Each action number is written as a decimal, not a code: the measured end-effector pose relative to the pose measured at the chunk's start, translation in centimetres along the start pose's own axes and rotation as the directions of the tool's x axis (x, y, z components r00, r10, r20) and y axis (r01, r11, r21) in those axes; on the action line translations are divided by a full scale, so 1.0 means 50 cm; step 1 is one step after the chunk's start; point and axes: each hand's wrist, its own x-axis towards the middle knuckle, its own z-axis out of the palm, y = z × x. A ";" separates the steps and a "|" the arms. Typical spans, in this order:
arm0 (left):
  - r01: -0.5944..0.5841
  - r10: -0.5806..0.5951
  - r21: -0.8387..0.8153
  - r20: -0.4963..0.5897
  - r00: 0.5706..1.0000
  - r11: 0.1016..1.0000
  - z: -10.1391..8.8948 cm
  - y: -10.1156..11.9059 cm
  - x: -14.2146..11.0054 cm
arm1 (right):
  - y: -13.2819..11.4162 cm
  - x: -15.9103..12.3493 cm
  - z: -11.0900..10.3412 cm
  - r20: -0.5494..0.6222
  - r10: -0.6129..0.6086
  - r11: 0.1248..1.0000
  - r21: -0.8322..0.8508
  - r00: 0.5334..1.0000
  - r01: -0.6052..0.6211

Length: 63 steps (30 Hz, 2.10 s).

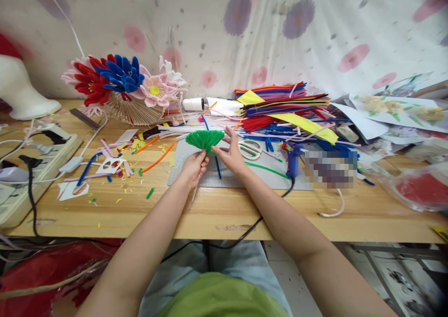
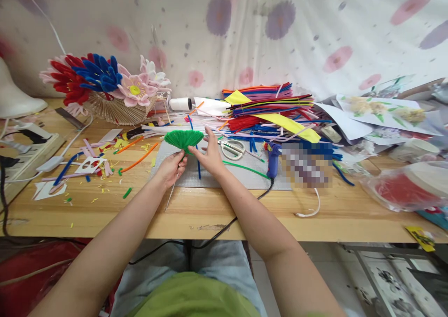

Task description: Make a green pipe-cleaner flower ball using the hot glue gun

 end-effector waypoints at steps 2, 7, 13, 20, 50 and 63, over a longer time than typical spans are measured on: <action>-0.031 0.032 0.073 -0.017 0.999 0.997 0.001 -0.003 -0.002 | -0.003 0.003 -0.001 0.056 0.027 0.997 0.068 0.998 -0.031; -0.047 0.050 0.166 -0.012 0.999 0.985 0.001 -0.001 -0.006 | 0.000 0.011 0.000 0.104 0.101 0.974 0.192 0.989 -0.120; -0.093 0.105 0.275 -0.028 0.994 0.957 0.003 0.008 -0.012 | 0.014 0.019 -0.012 0.081 0.112 0.983 0.136 0.990 -0.123; -0.266 0.282 0.535 0.054 0.958 0.802 -0.009 -0.011 -0.003 | -0.004 0.026 -0.055 0.167 -0.035 0.997 -0.061 0.985 0.046; -0.227 0.206 0.586 0.103 0.973 0.778 -0.019 -0.016 0.017 | -0.002 0.016 -0.022 0.187 0.095 0.989 0.097 0.978 -0.115; 0.164 -0.166 0.023 0.097 0.981 0.986 0.002 0.016 0.008 | 0.011 0.028 -0.028 0.074 0.084 0.980 0.174 0.994 -0.096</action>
